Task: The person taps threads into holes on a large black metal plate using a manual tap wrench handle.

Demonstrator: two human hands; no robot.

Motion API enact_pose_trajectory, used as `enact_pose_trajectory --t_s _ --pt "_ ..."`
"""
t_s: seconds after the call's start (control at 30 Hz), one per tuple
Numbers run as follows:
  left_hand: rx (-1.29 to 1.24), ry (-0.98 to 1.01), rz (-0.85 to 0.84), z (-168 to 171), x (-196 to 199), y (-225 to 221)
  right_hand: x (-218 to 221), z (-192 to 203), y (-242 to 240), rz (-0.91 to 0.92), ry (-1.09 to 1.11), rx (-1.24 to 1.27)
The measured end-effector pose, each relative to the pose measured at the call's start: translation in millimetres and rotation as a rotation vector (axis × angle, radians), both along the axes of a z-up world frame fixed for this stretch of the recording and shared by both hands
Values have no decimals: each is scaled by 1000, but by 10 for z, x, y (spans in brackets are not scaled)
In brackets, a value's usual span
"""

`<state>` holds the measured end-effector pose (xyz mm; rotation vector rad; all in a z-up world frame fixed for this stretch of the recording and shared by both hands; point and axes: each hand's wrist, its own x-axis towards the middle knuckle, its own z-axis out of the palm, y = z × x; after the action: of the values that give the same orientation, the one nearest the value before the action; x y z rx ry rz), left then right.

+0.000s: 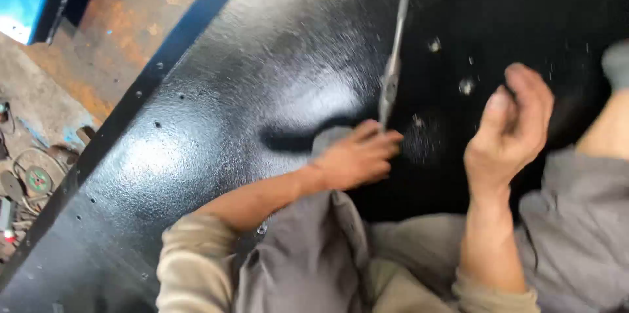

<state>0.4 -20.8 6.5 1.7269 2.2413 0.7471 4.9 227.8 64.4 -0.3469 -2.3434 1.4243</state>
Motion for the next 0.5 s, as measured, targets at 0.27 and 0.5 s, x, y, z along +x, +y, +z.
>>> enact_pose_trajectory --t_s 0.27,0.5 --pt "-220 141 344 116 -907 -1186 971 -614 258 -206 -268 -315" --pt "-290 281 231 -207 -2186 -584 1157 -844 -506 67 -641 -412"
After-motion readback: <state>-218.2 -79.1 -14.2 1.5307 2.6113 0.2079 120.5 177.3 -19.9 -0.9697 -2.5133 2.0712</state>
